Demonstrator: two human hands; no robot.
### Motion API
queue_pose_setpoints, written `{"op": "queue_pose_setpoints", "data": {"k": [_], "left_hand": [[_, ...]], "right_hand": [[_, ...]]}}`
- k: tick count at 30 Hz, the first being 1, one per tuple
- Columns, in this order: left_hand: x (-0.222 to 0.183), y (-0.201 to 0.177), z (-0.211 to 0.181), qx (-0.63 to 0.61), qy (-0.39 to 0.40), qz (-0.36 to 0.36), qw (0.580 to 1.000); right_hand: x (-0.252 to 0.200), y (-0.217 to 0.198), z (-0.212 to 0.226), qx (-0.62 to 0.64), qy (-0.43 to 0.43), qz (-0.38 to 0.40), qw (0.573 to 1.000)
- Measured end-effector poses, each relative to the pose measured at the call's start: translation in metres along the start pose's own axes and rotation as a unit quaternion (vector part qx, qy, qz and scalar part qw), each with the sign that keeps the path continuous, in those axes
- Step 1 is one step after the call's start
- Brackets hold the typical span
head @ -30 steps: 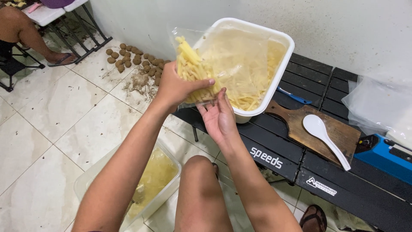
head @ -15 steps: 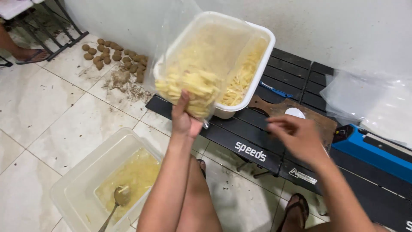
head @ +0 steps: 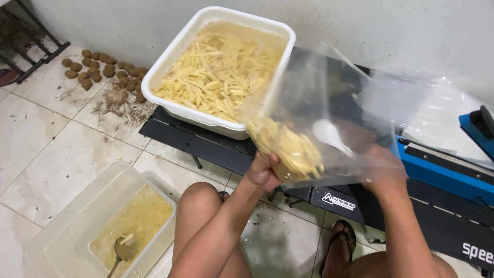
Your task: Filling clear plastic bags with sliced bamboo shoots from a large container using a plastic spoon and hands.
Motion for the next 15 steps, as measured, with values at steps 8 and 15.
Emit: {"op": "queue_pose_setpoints", "data": {"k": [8,15], "left_hand": [[0.005,0.003,0.019,0.08,-0.034,-0.065,0.994],[0.004,0.015,0.006,0.127,-0.023,-0.089,0.988]], "right_hand": [[0.007,0.003,-0.013,0.214,0.007,-0.054,0.975],[0.005,-0.071,-0.068,0.304,0.028,-0.121,0.944]]}}
Point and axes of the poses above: each hand's wrist, its own x-axis towards the middle knuckle, its own y-axis out of the palm, z = x × y, the point moved 2 cm from there along x, towards the middle knuckle, and after that the axes turned 6 degrees about -y, right-handed, at the moved point
